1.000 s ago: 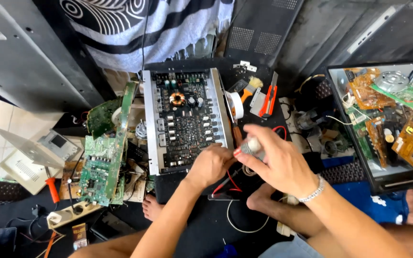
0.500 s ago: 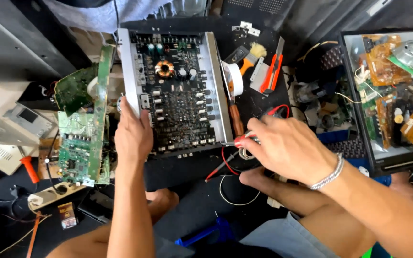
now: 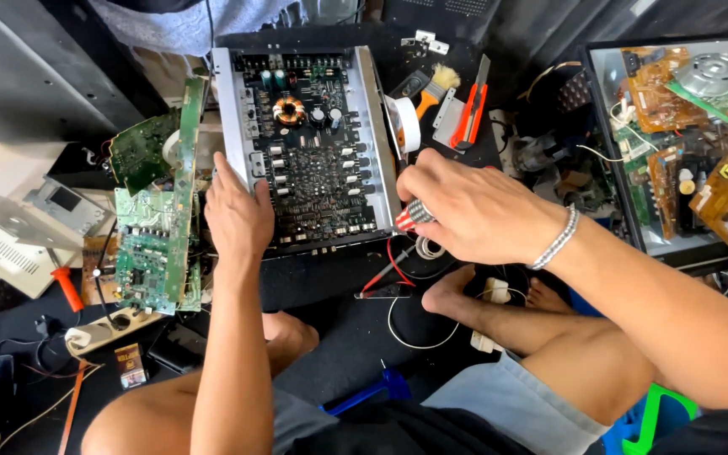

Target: Repairing an electronic circuit board by using a screwdriver to adjust components and inspecting the assembly.

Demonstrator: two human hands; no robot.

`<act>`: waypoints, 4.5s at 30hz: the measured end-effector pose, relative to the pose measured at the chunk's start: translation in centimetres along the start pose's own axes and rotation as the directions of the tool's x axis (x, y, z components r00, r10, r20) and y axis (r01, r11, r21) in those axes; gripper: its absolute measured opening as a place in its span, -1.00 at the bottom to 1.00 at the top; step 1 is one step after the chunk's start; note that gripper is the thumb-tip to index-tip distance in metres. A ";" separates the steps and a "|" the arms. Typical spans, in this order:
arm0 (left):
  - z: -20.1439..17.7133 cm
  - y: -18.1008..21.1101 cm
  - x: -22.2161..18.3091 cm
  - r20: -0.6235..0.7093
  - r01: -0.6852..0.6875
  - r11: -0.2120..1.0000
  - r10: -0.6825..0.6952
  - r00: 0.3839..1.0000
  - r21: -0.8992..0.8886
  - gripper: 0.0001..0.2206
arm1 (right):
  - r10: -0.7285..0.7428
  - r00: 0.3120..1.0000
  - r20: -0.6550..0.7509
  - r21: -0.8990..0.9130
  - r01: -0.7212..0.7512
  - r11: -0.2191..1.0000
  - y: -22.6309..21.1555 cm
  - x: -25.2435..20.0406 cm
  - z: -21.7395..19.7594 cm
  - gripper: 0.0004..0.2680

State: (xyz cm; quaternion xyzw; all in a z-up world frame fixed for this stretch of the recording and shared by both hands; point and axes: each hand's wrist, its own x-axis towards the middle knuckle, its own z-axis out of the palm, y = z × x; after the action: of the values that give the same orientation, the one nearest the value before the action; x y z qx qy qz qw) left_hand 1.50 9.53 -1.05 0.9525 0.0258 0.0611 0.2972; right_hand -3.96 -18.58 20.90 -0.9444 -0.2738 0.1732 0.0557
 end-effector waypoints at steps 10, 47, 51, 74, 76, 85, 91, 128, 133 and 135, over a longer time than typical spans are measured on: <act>2.7 10.6 -6.4 0.055 -0.562 0.689 0.653 0.755 -0.457 -0.62 | -0.035 0.997 -0.069 0.020 0.036 0.999 -0.7 -0.7 -0.2 -0.74; 9.8 7.5 -3.8 -0.017 -0.695 0.710 0.698 0.716 -0.113 -0.81 | 0.446 0.810 -0.380 0.866 0.142 0.480 2.0 2.7 15.0 -0.77; 5.7 9.3 -4.6 -0.030 -0.695 0.705 0.699 0.715 -0.138 -0.76 | 0.533 0.774 -0.342 0.908 0.125 0.400 2.6 2.8 16.0 -0.80; 9.8 6.6 -0.3 0.111 -0.576 0.805 0.565 0.818 0.141 -0.86 | 0.411 0.574 -0.708 0.619 0.226 0.752 1.3 1.4 14.7 -0.90; 11.4 6.8 0.2 0.134 -0.579 0.792 0.563 0.816 0.196 -0.88 | 0.459 0.552 -0.696 0.669 0.265 0.695 1.4 0.3 15.0 -0.88; 9.0 9.5 -0.3 0.141 -0.617 0.743 0.603 0.785 0.259 -0.89 | 0.649 0.467 -0.600 0.799 0.308 0.517 5.4 -8.3 16.3 -0.89; 5.7 16.3 6.2 -0.014 -0.457 0.885 0.458 0.889 -0.091 -0.86 | 0.801 0.281 -0.529 0.847 0.235 0.477 7.7 -10.4 17.1 -0.89; 22.0 -1.5 -28.2 0.670 -0.010 0.974 0.164 0.724 -0.228 -0.84 | 0.773 0.419 -0.477 0.864 0.384 0.325 1.0 -9.9 12.4 -0.90; 34.0 -9.6 -29.6 0.597 -0.620 0.774 0.440 0.671 0.127 -0.84 | 0.797 0.431 -0.423 0.906 0.186 0.381 -2.3 -11.2 12.3 -0.90; 41.7 -0.3 -28.3 0.583 -0.796 0.521 0.558 0.591 0.308 -0.82 | 0.797 0.444 -0.410 0.909 0.125 0.399 -2.1 -10.5 12.7 -0.90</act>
State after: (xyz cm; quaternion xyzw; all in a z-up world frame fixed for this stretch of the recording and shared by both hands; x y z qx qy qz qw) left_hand -21.10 -16.13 -38.09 0.9129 -0.4048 -0.0378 -0.0360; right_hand -17.88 -22.31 12.64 -0.7743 0.1505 -0.1742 0.5895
